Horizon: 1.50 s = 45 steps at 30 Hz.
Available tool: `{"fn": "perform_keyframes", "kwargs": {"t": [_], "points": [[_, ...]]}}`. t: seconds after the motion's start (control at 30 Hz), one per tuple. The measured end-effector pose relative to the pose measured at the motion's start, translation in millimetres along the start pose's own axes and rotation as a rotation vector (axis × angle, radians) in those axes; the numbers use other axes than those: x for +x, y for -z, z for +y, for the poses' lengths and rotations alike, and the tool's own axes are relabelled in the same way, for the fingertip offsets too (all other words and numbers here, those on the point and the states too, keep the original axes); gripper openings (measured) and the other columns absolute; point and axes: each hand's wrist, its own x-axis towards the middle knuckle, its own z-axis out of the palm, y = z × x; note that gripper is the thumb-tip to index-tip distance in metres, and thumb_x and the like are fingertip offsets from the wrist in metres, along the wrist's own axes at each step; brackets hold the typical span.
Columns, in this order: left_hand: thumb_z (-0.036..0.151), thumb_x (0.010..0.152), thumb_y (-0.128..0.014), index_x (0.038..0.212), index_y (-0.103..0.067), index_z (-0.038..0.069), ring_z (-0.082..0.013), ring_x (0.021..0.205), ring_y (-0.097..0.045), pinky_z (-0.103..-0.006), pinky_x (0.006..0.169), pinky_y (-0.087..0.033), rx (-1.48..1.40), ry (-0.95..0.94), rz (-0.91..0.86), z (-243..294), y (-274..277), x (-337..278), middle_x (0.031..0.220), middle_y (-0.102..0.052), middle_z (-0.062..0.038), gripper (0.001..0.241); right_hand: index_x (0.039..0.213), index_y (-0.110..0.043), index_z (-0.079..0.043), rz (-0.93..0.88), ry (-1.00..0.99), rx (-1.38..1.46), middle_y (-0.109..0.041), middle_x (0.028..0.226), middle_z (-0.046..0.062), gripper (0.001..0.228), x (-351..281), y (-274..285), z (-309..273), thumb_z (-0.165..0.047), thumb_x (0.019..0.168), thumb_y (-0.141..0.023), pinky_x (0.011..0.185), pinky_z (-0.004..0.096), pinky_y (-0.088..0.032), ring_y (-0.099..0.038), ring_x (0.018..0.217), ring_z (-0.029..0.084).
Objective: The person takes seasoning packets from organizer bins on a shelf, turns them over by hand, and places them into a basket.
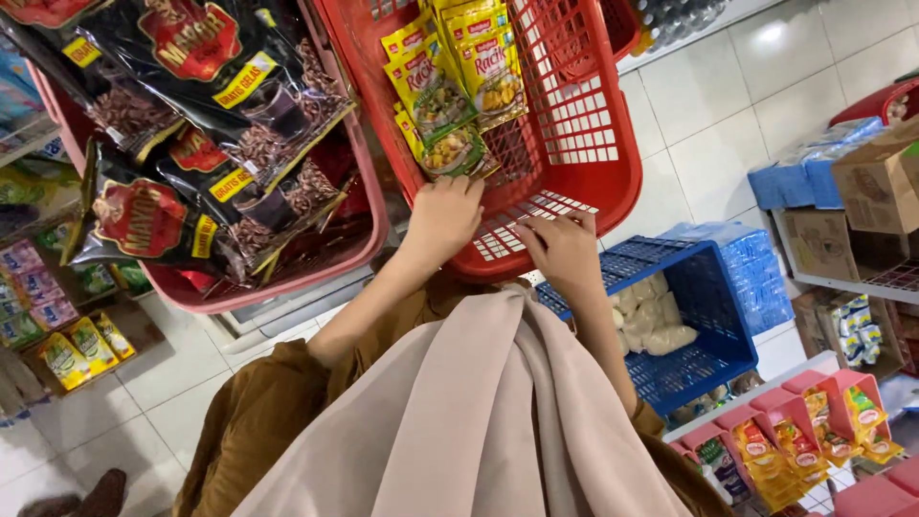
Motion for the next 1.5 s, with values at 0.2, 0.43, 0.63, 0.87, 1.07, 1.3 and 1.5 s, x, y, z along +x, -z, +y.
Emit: {"fn": "perform_keyframes", "kwargs": {"t": [0.2,0.43,0.63,0.87,1.07,1.3,1.5], "points": [[0.018,0.083,-0.068,0.096,-0.067,0.008,-0.0261,0.087,-0.067,-0.0403,0.07,-0.053,0.154,0.063,0.04,-1.8,-32.3,4.4,0.091,-0.067,-0.009,0.017,0.106,-0.075,-0.007,-0.191,0.014,0.03,-0.073,0.091,0.017,0.027,88.8,-37.6,40.4,-0.03,0.092,-0.072,0.073,0.049,-0.054,-0.069,0.082,0.037],[0.019,0.079,-0.065,0.087,-0.067,0.009,-0.0262,0.082,-0.066,-0.0398,0.072,-0.052,0.078,0.043,0.132,-6.9,-34.7,4.8,0.084,-0.066,-0.009,0.013,0.124,-0.061,-0.002,-0.341,-0.16,-0.249,-0.064,0.117,0.025,0.04,208.6,-219.8,122.7,-0.021,0.089,-0.067,0.086,0.054,-0.053,-0.064,0.108,0.043],[0.018,0.075,-0.067,0.085,-0.067,0.009,-0.0272,0.084,-0.066,-0.0407,0.076,-0.051,0.066,0.042,0.164,-7.2,-35.7,3.3,0.085,-0.067,-0.008,0.014,0.141,-0.046,-0.004,0.004,-0.067,-0.58,-0.057,0.136,0.031,0.066,191.3,-256.1,131.1,-0.018,0.081,-0.067,0.085,0.061,-0.053,-0.063,0.115,0.048],[0.018,0.079,-0.068,0.1,-0.067,0.005,-0.03,0.095,-0.064,-0.0427,0.085,-0.052,0.001,0.031,0.151,-4.5,-15.6,3.4,0.095,-0.067,-0.012,0.025,0.126,-0.061,0.0,-0.402,-0.327,-0.293,-0.07,0.109,0.026,0.036,213.5,-197.3,135.2,-0.008,0.091,-0.064,0.084,0.052,-0.057,-0.07,0.102,0.043],[0.027,0.098,-0.063,0.146,-0.046,-0.007,-0.041,0.126,-0.054,-0.0487,0.105,-0.045,-0.643,0.019,0.331,1.1,3.2,4.0,0.135,-0.057,-0.03,0.062,0.126,-0.062,0.0,0.007,-0.236,-0.085,-0.071,0.092,0.025,0.037,107.7,-11.8,13.7,-0.011,0.091,-0.066,0.08,0.054,-0.054,-0.069,0.091,0.043],[0.049,0.106,-0.039,0.147,-0.047,-0.001,-0.0349,0.125,-0.063,-0.0497,0.113,-0.048,-2.391,0.553,-0.299,25.8,-8.5,6.2,0.139,-0.063,-0.02,0.065,0.144,-0.048,0.0,0.055,0.141,0.084,-0.053,0.145,0.027,0.069,-20.7,47.7,-130.6,-0.018,0.08,-0.069,0.112,0.051,-0.041,-0.049,0.136,0.044],[0.06,0.118,-0.04,0.156,-0.042,-0.004,-0.0378,0.128,-0.06,-0.0538,0.112,-0.045,-2.4,0.362,-0.579,68.6,-27.4,11.9,0.145,-0.058,-0.023,0.074,0.149,-0.055,-0.017,0.193,0.019,0.103,-0.053,0.152,0.009,0.055,-58.1,55.6,-99.7,-0.03,0.098,-0.07,0.124,0.055,-0.03,-0.047,0.146,0.029]]}}
